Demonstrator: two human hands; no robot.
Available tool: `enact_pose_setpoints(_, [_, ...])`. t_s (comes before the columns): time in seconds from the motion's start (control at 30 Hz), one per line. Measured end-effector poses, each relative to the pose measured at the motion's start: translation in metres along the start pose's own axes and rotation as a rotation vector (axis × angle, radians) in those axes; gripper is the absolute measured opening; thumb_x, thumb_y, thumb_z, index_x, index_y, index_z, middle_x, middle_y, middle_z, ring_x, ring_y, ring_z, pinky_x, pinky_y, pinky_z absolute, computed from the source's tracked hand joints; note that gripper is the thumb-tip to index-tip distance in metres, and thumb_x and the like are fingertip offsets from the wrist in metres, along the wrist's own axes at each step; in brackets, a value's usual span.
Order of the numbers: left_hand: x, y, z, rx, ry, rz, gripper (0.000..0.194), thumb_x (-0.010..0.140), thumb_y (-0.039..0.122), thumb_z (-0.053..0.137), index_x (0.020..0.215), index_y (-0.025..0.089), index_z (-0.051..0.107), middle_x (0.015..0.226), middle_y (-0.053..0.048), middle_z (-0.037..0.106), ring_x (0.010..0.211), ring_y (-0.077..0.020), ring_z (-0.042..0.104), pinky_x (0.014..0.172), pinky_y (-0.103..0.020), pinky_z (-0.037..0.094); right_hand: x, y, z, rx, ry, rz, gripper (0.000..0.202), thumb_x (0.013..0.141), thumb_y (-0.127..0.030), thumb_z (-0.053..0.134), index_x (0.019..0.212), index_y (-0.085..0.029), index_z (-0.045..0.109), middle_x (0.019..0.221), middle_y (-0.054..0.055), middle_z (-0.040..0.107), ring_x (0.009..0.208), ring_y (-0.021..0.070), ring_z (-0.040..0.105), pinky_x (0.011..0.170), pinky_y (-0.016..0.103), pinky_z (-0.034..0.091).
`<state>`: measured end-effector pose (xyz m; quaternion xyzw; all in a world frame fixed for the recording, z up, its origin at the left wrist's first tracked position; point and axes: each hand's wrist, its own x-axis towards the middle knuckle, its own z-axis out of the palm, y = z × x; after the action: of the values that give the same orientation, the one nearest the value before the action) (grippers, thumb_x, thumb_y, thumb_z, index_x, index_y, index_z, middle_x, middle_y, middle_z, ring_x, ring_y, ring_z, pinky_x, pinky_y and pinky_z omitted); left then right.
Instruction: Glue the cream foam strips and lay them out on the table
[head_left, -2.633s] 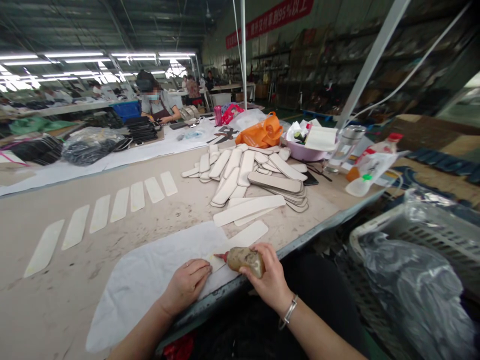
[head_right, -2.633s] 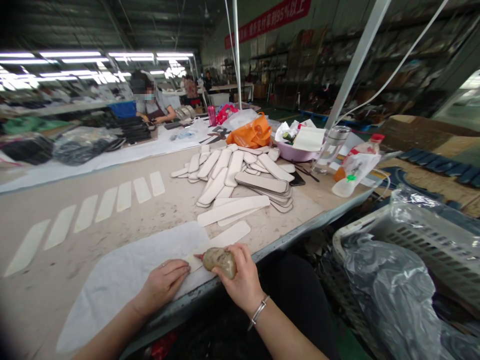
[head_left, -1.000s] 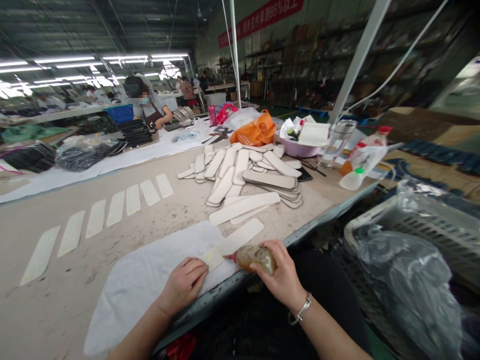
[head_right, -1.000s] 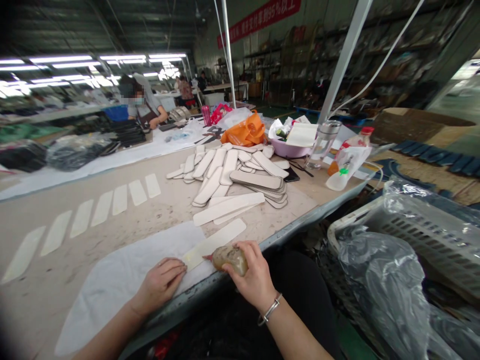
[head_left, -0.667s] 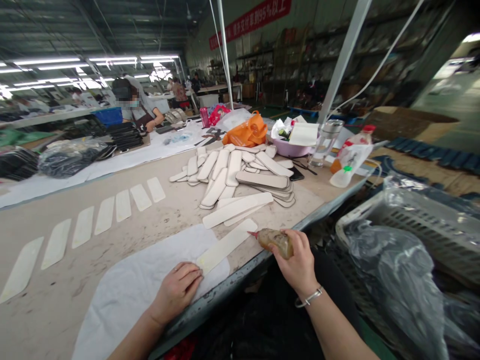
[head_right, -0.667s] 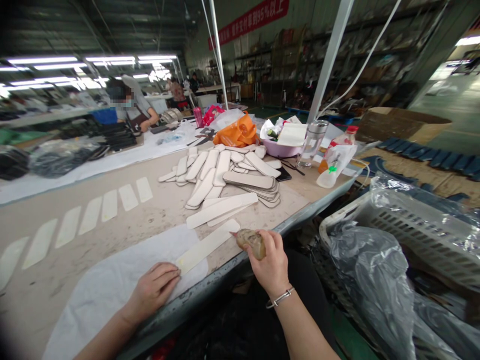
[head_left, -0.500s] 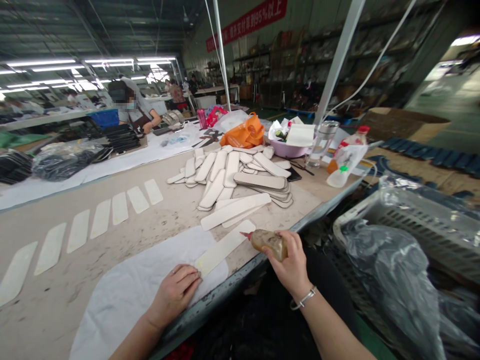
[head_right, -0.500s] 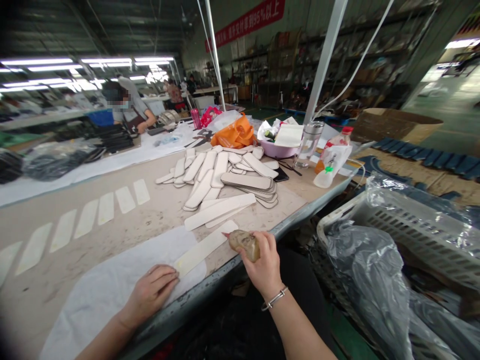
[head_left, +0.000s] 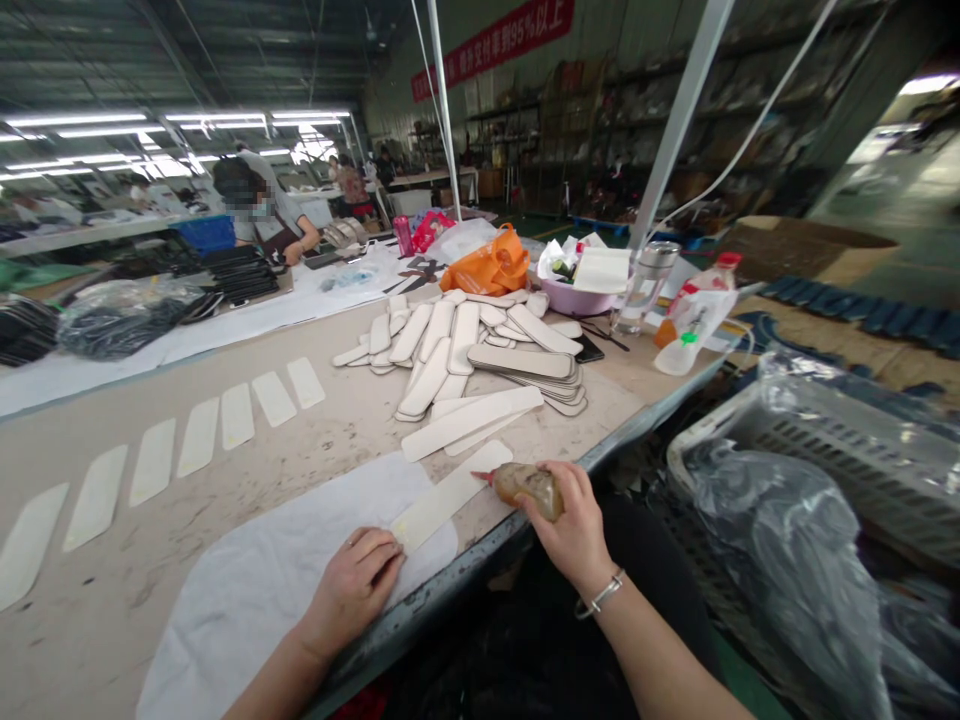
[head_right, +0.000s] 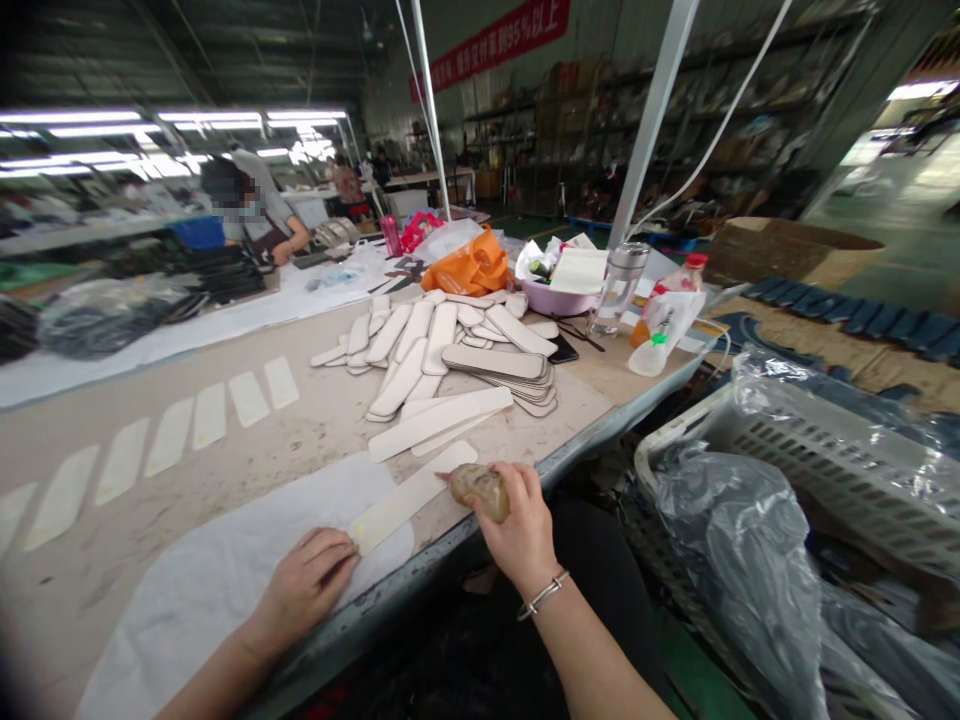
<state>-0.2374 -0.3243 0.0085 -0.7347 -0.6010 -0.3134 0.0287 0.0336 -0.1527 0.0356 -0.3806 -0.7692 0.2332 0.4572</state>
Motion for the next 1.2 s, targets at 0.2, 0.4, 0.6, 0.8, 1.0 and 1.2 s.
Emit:
enact_pose_setpoints(0.2, [0.002,0.0,0.001,0.018,0.0,-0.005,0.012,0.086,0.01,0.056,0.093,0.017,0.063,0.091,-0.007,0.062,0.085,-0.0166,0.058,0.077,-0.032,0.051,0.011,0.015,-0.01,-0.083,0.188,-0.004,0.037,0.083,-0.037,0.064,0.115,-0.022,0.051,0.107,0.008,0.054,0.1,0.0262,0.053,0.089,0.046,0.049])
enact_pose_setpoints(0.4, [0.002,0.001,0.001,0.011,-0.005,-0.025,0.012,0.086,0.01,0.055,0.092,0.017,0.063,0.09,-0.007,0.062,0.084,-0.0168,0.058,0.076,-0.032,0.052,0.021,0.021,-0.007,-0.123,0.236,0.023,0.038,0.083,-0.041,0.064,0.114,-0.022,0.052,0.106,0.008,0.054,0.099,0.0261,0.054,0.088,0.046,0.049])
enact_pose_setpoints(0.6, [0.001,0.002,0.0,-0.011,0.005,-0.036,0.013,0.084,0.011,0.056,0.093,0.017,0.063,0.092,-0.008,0.062,0.084,-0.0172,0.059,0.076,-0.032,0.053,0.021,0.022,-0.001,-0.097,0.163,0.053,0.038,0.084,-0.041,0.063,0.116,-0.023,0.051,0.108,0.008,0.051,0.099,0.0257,0.054,0.087,0.044,0.05])
enact_pose_setpoints(0.8, [0.0,0.001,0.001,-0.003,0.013,-0.022,0.014,0.084,0.01,0.057,0.094,0.018,0.063,0.091,-0.008,0.062,0.085,-0.0176,0.059,0.076,-0.032,0.053,0.014,0.024,-0.018,-0.13,0.196,0.062,0.038,0.084,-0.04,0.064,0.115,-0.022,0.052,0.107,0.008,0.052,0.098,0.0262,0.054,0.088,0.045,0.049])
enact_pose_setpoints(1.0, [0.001,0.0,0.001,-0.001,0.006,0.017,0.016,0.084,0.008,0.055,0.094,0.018,0.062,0.09,-0.008,0.061,0.085,-0.0175,0.058,0.075,-0.032,0.052,0.003,0.02,-0.025,-0.09,0.153,0.038,0.037,0.084,-0.038,0.063,0.115,-0.022,0.051,0.107,0.009,0.052,0.099,0.0258,0.054,0.087,0.045,0.049])
enact_pose_setpoints(1.2, [0.001,0.008,-0.001,0.028,-0.002,-0.025,0.017,0.085,0.007,0.051,0.093,0.018,0.061,0.088,-0.008,0.061,0.083,-0.0177,0.056,0.073,-0.032,0.051,-0.004,0.015,-0.019,0.134,0.09,0.145,0.045,0.08,-0.048,0.065,0.114,-0.022,0.054,0.111,0.008,0.057,0.101,0.0282,0.057,0.091,0.047,0.047])
